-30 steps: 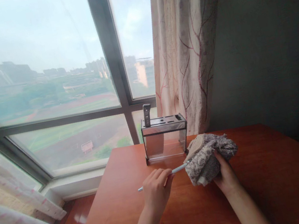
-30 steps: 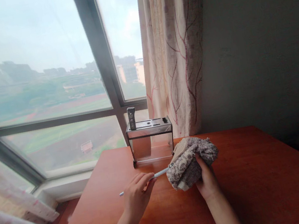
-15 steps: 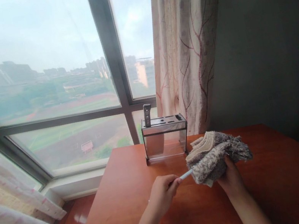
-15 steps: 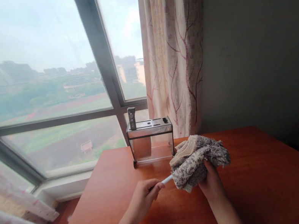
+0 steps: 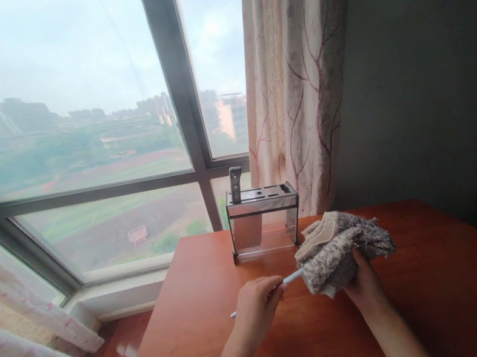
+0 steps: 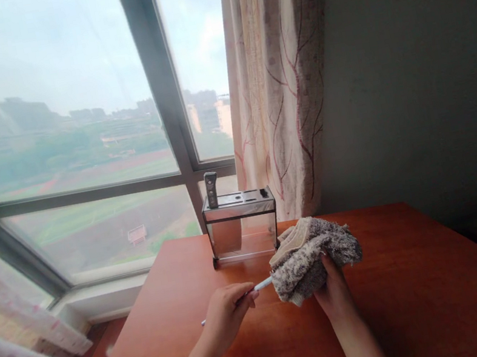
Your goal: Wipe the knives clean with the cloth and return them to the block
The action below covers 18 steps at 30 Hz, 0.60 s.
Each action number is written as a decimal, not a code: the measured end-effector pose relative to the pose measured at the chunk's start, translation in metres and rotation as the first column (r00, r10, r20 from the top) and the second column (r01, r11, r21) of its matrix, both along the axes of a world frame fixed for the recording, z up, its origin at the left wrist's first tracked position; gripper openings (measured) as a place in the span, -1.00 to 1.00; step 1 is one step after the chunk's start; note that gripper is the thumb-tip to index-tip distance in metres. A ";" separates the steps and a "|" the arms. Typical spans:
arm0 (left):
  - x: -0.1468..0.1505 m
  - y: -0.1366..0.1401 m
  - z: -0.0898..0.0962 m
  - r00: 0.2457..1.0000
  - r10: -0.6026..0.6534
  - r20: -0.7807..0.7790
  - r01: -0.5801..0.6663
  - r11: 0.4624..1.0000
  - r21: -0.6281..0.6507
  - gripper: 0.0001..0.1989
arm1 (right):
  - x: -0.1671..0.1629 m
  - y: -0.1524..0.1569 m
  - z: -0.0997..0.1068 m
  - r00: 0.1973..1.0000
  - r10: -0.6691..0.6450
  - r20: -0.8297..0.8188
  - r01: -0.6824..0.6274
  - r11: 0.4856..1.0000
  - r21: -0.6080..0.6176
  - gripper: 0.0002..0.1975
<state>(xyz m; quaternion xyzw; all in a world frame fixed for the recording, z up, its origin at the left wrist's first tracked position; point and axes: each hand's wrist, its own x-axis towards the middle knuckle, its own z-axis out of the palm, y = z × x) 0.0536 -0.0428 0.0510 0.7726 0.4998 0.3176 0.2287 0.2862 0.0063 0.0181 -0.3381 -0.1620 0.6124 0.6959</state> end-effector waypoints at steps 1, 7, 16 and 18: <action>0.001 0.000 0.000 0.999 -0.027 0.029 0.028 0.998 -0.052 -0.66 | 0.001 0.000 -0.001 1.000 0.004 0.001 -0.004 1.000 0.001 -0.53; 0.006 0.000 -0.006 0.954 -0.055 0.295 0.161 0.924 -0.347 -0.57 | 0.003 0.002 -0.005 0.999 0.029 0.035 -0.029 1.000 0.002 -0.48; 0.008 0.003 -0.010 0.982 0.109 0.155 -0.090 0.988 -0.121 -0.91 | -0.002 0.002 -0.007 0.999 0.034 -0.038 -0.033 0.999 0.006 -0.51; 0.006 0.003 -0.009 0.986 0.107 0.127 -0.092 0.989 -0.117 -0.87 | -0.002 0.003 -0.007 0.997 0.058 -0.058 -0.056 0.998 0.032 -0.50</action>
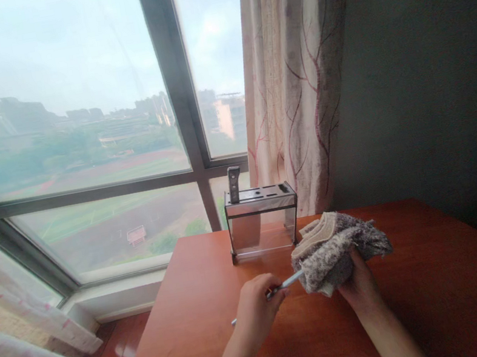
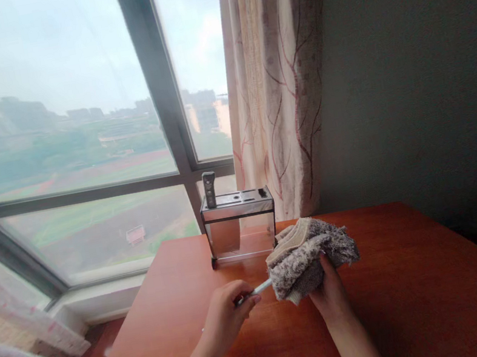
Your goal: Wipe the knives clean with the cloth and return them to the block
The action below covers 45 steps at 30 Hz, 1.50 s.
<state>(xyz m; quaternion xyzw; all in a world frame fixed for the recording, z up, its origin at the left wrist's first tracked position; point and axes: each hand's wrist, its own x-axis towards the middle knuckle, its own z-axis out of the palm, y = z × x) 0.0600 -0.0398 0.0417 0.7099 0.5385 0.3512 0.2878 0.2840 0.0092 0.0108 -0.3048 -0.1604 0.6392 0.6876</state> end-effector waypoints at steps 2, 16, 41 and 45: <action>-0.001 0.000 0.001 1.000 -0.027 0.005 0.027 1.000 -0.014 -0.81 | 0.000 0.000 0.000 1.000 0.000 -0.017 0.000 1.000 0.008 -0.50; 0.020 -0.009 -0.012 0.907 -0.147 0.394 0.264 0.928 -0.263 -0.51 | -0.011 -0.012 -0.003 0.991 0.066 0.118 -0.072 0.996 0.044 -0.36; 0.027 -0.013 0.000 0.767 -0.062 0.639 0.377 0.849 -0.370 -0.55 | -0.023 -0.019 0.008 0.982 -0.063 0.180 0.067 0.998 -0.017 -0.42; 0.024 -0.018 0.006 0.711 -0.030 0.703 0.467 0.767 -0.440 -0.52 | -0.026 -0.020 0.010 0.984 0.003 0.179 -0.008 1.000 0.030 -0.47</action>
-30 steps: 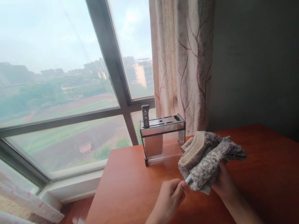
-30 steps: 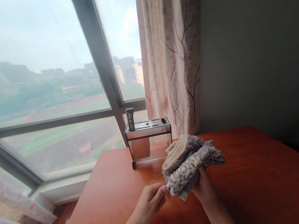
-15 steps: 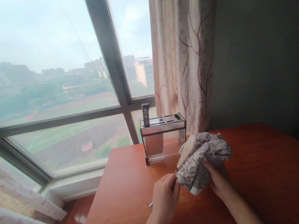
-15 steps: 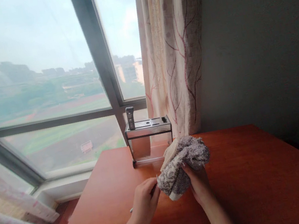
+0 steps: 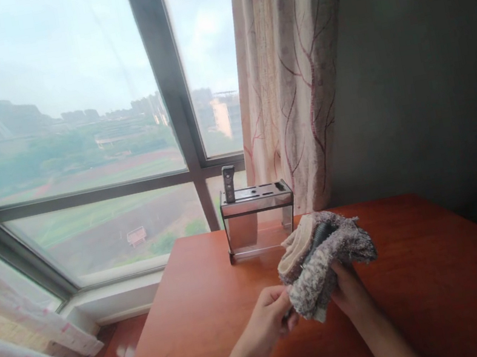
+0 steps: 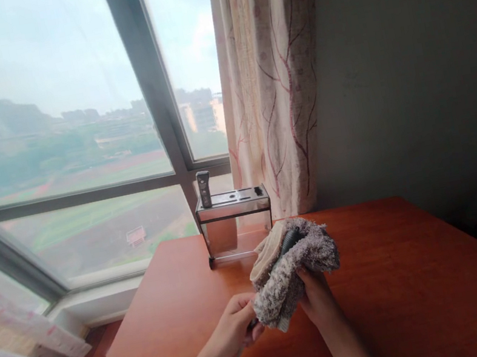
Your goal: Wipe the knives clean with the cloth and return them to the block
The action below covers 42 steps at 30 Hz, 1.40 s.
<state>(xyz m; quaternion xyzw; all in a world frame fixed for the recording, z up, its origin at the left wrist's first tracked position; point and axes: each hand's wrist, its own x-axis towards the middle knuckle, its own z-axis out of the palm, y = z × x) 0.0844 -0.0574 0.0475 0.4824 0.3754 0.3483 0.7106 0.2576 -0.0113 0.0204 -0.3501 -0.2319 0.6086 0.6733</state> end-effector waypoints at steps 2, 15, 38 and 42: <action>-0.001 -0.001 0.000 0.999 -0.013 0.030 0.013 1.000 -0.010 -0.52 | 0.000 -0.001 -0.002 1.000 0.020 -0.004 -0.020 1.000 0.012 -0.49; 0.007 0.005 -0.010 0.957 0.274 -0.100 -0.226 0.913 0.338 -0.74 | -0.015 -0.013 0.013 0.985 -0.046 0.167 0.047 0.999 0.001 -0.48; 0.002 0.005 -0.014 0.976 0.196 -0.094 -0.171 0.960 0.223 -0.50 | -0.006 -0.014 -0.003 0.984 0.133 0.116 -0.130 0.991 -0.033 -0.56; 0.002 0.007 -0.014 0.991 0.127 -0.050 -0.118 0.980 0.160 -0.50 | -0.010 -0.017 -0.003 0.980 0.147 0.134 -0.142 0.989 -0.045 -0.56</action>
